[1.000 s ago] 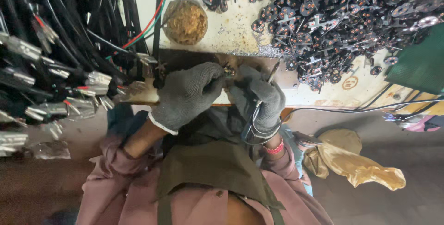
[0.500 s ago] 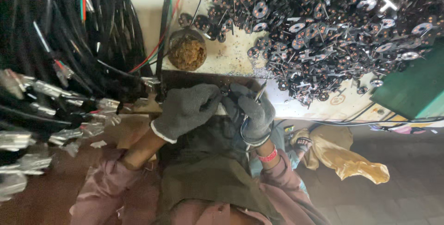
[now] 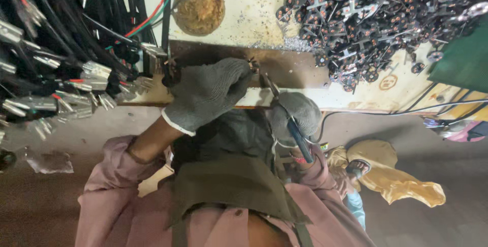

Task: The person sits at a workbench covered with small metal components and wires, holding a component in one gloved hand and a pen-shaped electric tool in the other. They attach wires to the components, work on each part, and set finished pieces onto the pile on the bench, repeating the process.

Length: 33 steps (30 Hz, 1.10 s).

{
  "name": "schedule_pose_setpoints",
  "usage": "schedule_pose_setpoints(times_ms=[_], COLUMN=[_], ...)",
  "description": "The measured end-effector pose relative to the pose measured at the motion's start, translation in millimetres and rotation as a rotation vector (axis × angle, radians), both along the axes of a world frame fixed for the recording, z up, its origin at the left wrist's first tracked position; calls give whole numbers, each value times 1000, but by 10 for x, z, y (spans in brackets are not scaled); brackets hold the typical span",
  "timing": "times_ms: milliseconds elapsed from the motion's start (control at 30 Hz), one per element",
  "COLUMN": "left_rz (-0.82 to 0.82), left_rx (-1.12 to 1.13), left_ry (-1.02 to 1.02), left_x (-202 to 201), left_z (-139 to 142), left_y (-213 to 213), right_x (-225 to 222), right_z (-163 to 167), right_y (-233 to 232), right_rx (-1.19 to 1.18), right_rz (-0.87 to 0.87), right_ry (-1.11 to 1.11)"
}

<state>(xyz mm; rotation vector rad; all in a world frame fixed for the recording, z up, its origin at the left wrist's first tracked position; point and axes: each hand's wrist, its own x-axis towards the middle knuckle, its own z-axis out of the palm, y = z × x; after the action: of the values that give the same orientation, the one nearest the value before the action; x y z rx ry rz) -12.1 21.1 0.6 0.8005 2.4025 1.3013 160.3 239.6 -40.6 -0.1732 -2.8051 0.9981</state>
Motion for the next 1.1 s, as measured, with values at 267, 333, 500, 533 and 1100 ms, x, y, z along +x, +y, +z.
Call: schedule_pose_setpoints(times_ms=[267,333,500,533,1100], left_rz=[21,13,-1,6,-10], left_rx=[4,-13,-18,-26,-21], left_ry=[93,68,40,27,55], left_x=[66,68,57,56,42], left_z=[-90,-101,-83,-72,-27], left_y=[9,13,9,14,91], right_x=[325,364,194,110,-218], right_z=[-290,-344,-173,-95,108], right_y=[67,47,-28,-35,-137], right_rx=[-921,-1267,-494,-432,-361], right_rz=[-412,-544,-149,-87,19], right_ry=[-330,-345,-167,-138,-36])
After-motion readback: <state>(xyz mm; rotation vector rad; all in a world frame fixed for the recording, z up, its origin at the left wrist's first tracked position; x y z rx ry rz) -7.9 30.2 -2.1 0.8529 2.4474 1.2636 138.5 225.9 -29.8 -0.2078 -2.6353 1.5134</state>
